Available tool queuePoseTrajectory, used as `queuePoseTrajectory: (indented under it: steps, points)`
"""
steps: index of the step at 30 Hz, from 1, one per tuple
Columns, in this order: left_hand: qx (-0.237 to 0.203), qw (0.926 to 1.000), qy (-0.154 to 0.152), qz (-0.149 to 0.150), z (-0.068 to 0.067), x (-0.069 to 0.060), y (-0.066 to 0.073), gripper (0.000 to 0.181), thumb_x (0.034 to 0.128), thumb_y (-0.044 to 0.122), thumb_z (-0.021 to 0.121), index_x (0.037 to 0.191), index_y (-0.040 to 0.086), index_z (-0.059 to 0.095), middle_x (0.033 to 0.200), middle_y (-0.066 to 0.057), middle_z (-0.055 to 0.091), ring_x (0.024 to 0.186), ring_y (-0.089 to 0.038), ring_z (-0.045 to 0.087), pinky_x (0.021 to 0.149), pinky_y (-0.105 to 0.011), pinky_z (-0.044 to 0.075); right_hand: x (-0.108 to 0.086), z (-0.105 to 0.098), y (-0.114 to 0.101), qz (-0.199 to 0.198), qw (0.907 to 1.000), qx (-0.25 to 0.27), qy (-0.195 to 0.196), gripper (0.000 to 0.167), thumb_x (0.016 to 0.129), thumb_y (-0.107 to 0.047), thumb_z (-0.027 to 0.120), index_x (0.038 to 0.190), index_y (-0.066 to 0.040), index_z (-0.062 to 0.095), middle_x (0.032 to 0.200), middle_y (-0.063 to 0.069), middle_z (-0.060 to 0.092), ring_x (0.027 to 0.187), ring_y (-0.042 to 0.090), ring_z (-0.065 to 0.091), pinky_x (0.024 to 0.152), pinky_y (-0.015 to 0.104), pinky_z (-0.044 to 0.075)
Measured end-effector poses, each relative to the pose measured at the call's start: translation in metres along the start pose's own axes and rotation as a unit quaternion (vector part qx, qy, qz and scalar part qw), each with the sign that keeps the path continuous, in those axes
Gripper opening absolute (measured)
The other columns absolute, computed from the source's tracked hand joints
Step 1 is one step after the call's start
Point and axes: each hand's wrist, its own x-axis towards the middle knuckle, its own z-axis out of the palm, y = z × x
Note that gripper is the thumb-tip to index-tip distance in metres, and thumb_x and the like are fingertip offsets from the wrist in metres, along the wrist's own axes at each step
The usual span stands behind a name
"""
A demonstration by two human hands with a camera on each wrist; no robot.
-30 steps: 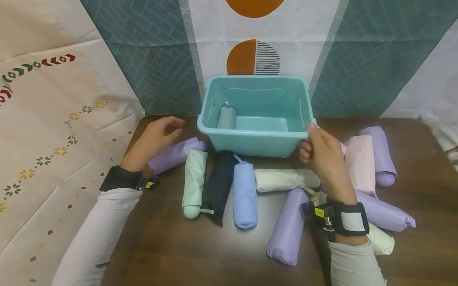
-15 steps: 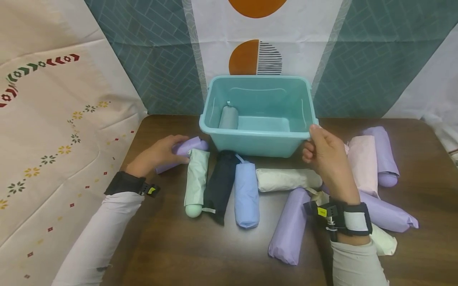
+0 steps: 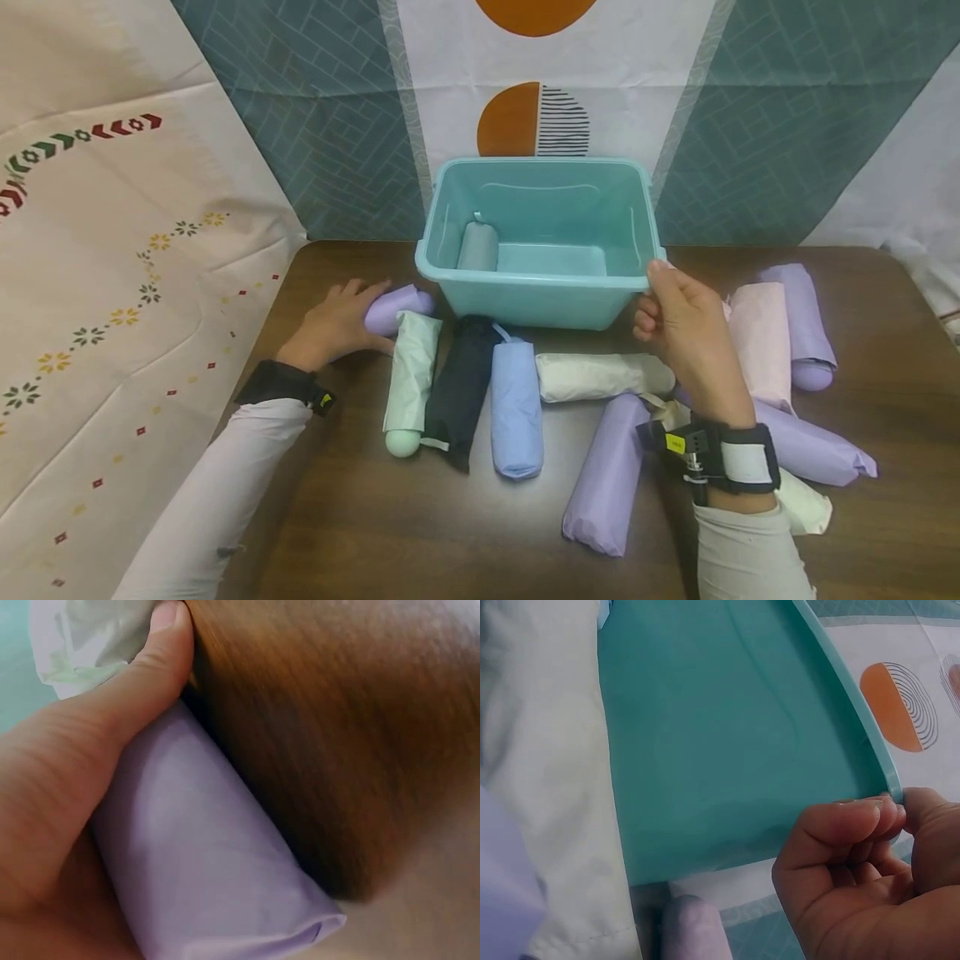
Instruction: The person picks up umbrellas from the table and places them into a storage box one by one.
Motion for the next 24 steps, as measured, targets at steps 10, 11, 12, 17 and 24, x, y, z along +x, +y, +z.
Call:
queuePoseTrajectory:
  steps: [10,11,12,17,24]
  points:
    - [-0.035,0.9994,-0.007,0.001,0.003,-0.001,-0.001,0.086,0.0770,0.056,0.092,0.145,0.017,0.057,0.127,-0.012,0.065,0.110,-0.035,0.062,0.088,-0.062,0.051,-0.001,0.000,0.000,0.004,0.9998,-0.019,0.011,0.045,0.104,-0.044,0.067,0.097,-0.002,0.055,0.082,0.004,0.044,0.069,0.016,0.046,0.059,0.026,0.043]
    - [-0.042,0.9990,-0.012,-0.004,0.003,0.000,-0.001,0.085,0.0773,0.056,0.092,0.145,0.017,0.057,0.127,-0.012,0.066,0.110,-0.034,0.063,0.088,-0.061,0.051,0.000,0.001,0.001,0.006,0.9996,-0.023,0.013,0.045,0.104,-0.045,0.067,0.095,-0.003,0.054,0.081,0.004,0.044,0.069,0.016,0.046,0.059,0.026,0.043]
    - [-0.049,0.9986,-0.018,-0.008,0.003,0.000,-0.001,0.084,0.0778,0.055,0.091,0.144,0.017,0.057,0.126,-0.011,0.067,0.109,-0.034,0.063,0.089,-0.060,0.051,0.000,0.001,0.001,0.009,0.9995,-0.026,0.016,0.045,0.103,-0.046,0.068,0.094,-0.004,0.054,0.081,0.004,0.045,0.069,0.016,0.046,0.059,0.025,0.043]
    - [-0.059,0.9979,-0.028,-0.007,-0.001,-0.001,0.001,0.070,0.0857,0.044,0.085,0.142,0.013,0.058,0.123,-0.013,0.068,0.105,-0.035,0.064,0.087,-0.058,0.051,0.001,0.001,0.004,0.003,0.9997,-0.018,0.015,0.044,0.105,-0.043,0.068,0.091,-0.003,0.053,0.079,0.004,0.045,0.067,0.016,0.046,0.056,0.025,0.043]
    - [-0.044,0.9988,0.003,0.018,-0.010,0.000,0.003,0.059,0.0875,0.030,0.082,0.137,0.007,0.059,0.119,-0.014,0.069,0.101,-0.035,0.063,0.084,-0.058,0.051,0.003,0.001,0.003,-0.015,0.9997,-0.017,0.013,0.044,0.106,-0.040,0.067,0.089,-0.002,0.052,0.079,0.005,0.045,0.066,0.016,0.046,0.055,0.025,0.042]
